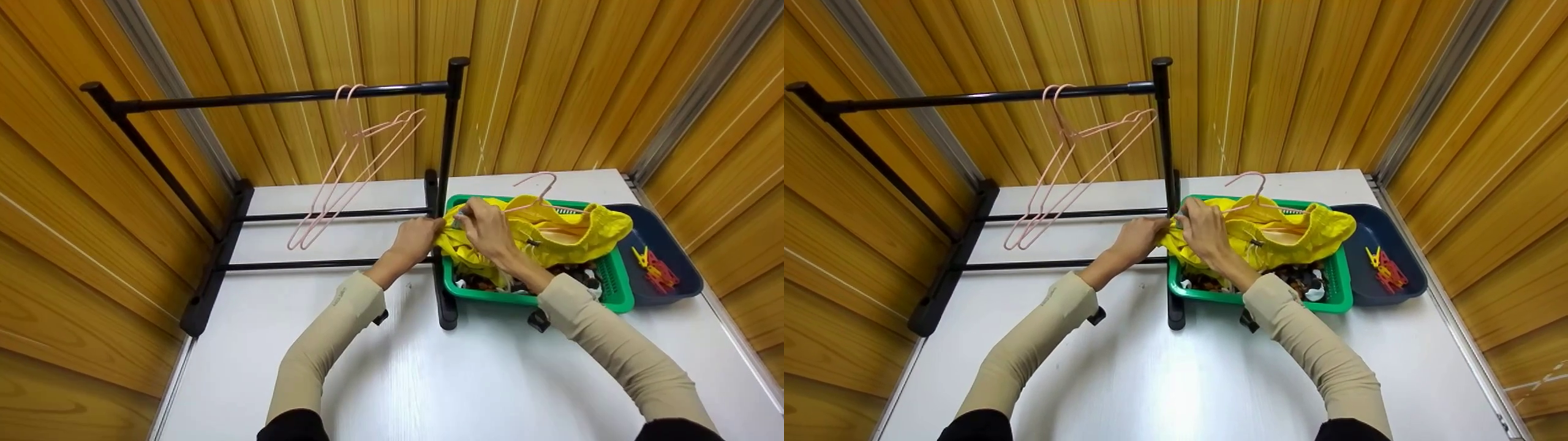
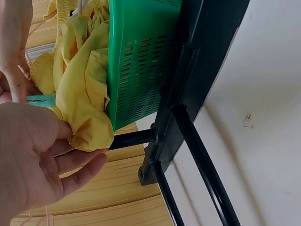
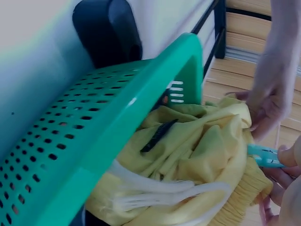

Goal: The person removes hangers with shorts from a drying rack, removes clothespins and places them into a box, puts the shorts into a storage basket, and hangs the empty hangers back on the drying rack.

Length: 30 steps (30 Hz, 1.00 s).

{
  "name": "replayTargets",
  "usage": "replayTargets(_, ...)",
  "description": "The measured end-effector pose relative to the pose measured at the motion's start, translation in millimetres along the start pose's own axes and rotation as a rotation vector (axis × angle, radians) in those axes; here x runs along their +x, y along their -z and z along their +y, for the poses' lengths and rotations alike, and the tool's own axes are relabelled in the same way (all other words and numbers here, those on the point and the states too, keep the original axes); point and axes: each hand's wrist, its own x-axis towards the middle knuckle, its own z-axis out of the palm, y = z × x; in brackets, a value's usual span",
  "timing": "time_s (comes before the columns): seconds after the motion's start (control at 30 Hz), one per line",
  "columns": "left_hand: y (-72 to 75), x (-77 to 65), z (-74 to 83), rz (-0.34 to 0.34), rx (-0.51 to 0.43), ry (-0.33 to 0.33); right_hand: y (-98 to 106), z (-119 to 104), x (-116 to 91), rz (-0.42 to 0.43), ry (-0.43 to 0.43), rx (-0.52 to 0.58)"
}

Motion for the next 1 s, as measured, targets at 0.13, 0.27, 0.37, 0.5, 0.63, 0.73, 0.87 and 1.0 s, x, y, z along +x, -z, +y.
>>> replayTargets(0.13, -1.8, 0.0, 0.0, 0.000, -0.030, 0.001, 13.7, -0.4, 0.2, -0.001, -0.026, 0.071)
replayTargets(0.27, -1.8, -0.2, -0.9, 0.002, -0.058, -0.005, 28.8, 6.2, -6.9, -0.012, -0.018, 0.075)
replayTargets(0.37, -1.9, -0.6, -2.2, -0.003, -0.072, -0.003, 38.7, 15.9, -16.4, -0.012, 0.003, 0.039)
replayTargets(0.5, -1.8, -1.7, -3.5, -0.002, -0.087, -0.003, 55.0, 30.3, -29.6, -0.003, 0.051, -0.048)
replayTargets(0.63, -0.7, -2.5, -4.8, 0.009, -0.094, -0.003, 75.6, 49.5, -38.3, 0.008, 0.091, -0.134)
replayTargets(0.73, 0.0, -2.5, -5.0, 0.015, -0.097, -0.003, 93.8, 68.1, -43.6, 0.041, 0.084, -0.176)
replayTargets(0.87, -2.2, -2.0, -4.5, 0.017, -0.097, -0.010, 120.8, 94.1, -52.1, 0.159, 0.063, -0.187)
replayTargets(1.0, -4.9, -1.3, -2.3, 0.020, -0.107, -0.011, 143.7, 124.4, -61.1, 0.368, 0.027, -0.214)
